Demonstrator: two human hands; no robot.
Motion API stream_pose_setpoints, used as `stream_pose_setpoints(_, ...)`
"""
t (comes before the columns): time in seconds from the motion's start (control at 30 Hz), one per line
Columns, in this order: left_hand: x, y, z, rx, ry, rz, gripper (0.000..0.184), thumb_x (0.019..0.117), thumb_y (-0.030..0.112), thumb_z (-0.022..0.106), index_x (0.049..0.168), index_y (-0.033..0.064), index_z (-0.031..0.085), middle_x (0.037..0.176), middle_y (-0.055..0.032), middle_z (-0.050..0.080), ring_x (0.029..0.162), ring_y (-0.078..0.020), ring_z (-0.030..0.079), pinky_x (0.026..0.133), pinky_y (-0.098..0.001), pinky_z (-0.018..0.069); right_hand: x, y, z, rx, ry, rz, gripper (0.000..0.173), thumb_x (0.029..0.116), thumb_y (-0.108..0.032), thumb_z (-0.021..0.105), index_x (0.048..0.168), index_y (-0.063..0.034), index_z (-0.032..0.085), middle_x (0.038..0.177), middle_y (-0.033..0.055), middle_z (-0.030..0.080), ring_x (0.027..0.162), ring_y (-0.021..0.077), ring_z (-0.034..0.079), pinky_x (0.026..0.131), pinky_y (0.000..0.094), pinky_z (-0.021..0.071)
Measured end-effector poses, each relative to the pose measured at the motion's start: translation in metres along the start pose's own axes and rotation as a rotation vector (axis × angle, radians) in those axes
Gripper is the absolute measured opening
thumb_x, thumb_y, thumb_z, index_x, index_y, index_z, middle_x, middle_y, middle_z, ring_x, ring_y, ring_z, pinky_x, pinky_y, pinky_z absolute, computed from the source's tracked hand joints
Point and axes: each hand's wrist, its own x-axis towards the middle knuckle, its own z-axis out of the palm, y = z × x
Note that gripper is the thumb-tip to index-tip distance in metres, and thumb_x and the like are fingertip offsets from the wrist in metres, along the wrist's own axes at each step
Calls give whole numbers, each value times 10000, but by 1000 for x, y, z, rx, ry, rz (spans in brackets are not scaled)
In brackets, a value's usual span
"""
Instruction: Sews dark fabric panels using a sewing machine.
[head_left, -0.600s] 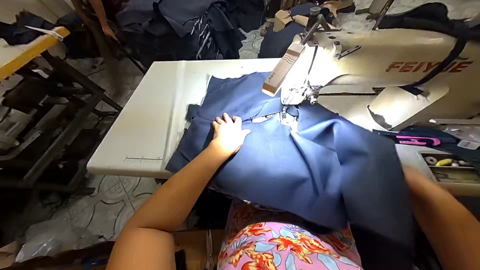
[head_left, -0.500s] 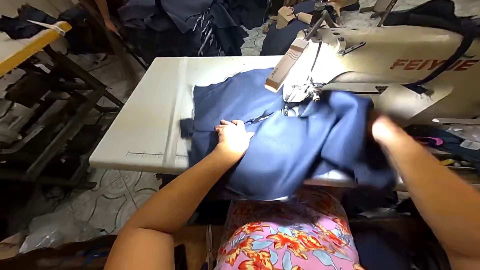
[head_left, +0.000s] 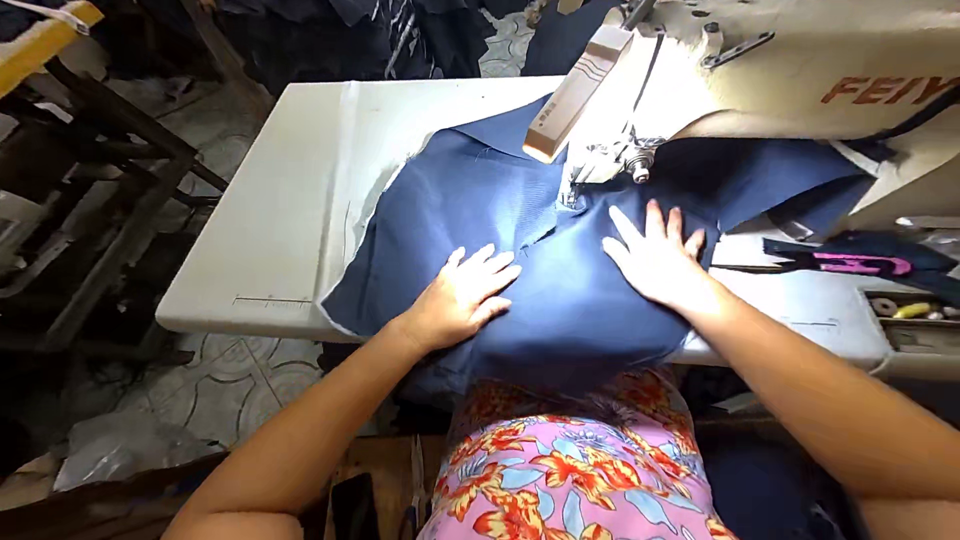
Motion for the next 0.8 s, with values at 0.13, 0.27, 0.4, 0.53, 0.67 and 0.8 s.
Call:
stream_pose_setpoints(0.13,-2,64,24,56,-47,-58,606,1072,523,331,1525,165,514,1625,-63,423,1538,-336,313,1152,-744,223,50,61,-8,-106,-17,-255,629,1045,-578,369,1590,-267,416,1610,345,294,1496,595,201,1121,824,121)
stream_pose_setpoints(0.27,5,81,33,61,1,-54,602,1069,536,330,1503,176,543,1591,-73,472,1509,-371,362,1112,-775,251,18,18,-26,-162,70,-107,599,1063,-419,504,1571,-111,433,1618,360,256,1511,590,152,1124,834,69)
stream_pose_setpoints(0.4,-2,90,39,68,18,-57,613,1067,534,322,1510,167,534,1587,-82,476,1496,-394,377,1090,-787,266,-40,-5,3,-62,102,0,711,1062,-543,416,1620,-112,328,1651,306,234,1525,554,159,1110,834,123)
stream_pose_setpoints(0.53,14,90,30,83,34,21,508,1068,430,401,1407,130,633,1468,-119,597,1361,-407,541,1017,-719,399,-52,11,14,48,220,-43,639,1043,-430,518,1554,-56,436,1596,305,352,1499,525,275,1149,766,196)
stream_pose_setpoints(0.67,66,59,8,63,-26,294,434,921,24,532,1325,81,681,1400,-119,637,1348,-341,550,1086,-675,360,-59,-22,13,212,583,-256,224,934,-130,666,1034,69,682,1161,245,677,1183,398,629,1052,537,470)
stream_pose_setpoints(0.8,106,30,-3,82,-85,484,236,928,-35,529,1032,24,733,1200,-156,716,1380,-391,522,1173,-711,236,-71,-45,37,262,476,-298,428,891,-334,736,1101,35,684,1140,208,693,1155,365,653,1055,544,472)
